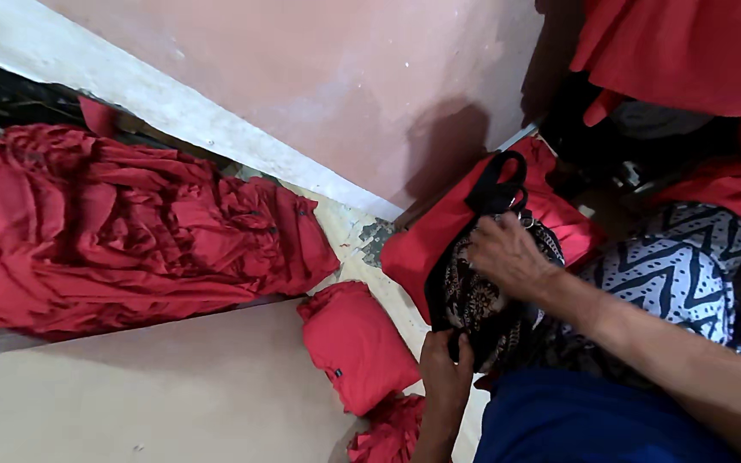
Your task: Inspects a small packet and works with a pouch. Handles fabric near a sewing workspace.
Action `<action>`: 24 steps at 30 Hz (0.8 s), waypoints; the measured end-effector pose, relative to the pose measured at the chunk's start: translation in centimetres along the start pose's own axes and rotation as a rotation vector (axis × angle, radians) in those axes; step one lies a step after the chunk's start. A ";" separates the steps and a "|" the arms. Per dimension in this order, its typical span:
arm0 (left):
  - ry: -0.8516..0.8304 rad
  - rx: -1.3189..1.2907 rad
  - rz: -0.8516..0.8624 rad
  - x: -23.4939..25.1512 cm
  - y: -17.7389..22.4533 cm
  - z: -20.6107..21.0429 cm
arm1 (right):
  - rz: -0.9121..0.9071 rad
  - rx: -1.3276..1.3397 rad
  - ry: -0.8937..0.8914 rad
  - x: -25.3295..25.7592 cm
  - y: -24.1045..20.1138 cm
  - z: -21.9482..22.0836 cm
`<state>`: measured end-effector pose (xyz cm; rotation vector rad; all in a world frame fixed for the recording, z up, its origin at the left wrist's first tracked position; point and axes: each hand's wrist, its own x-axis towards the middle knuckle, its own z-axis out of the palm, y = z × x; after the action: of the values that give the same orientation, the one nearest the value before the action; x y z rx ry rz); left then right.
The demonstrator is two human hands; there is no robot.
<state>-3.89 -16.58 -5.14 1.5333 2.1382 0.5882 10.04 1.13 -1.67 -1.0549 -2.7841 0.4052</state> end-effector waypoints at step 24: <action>-0.378 -0.290 0.165 16.2 13.5 -2.3 | 0.614 0.207 0.511 -24.3 11.2 -11.4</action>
<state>0.44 2.67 2.78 1.5242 1.5839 0.5794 37.69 -4.77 5.10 -1.6650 -1.9017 0.4004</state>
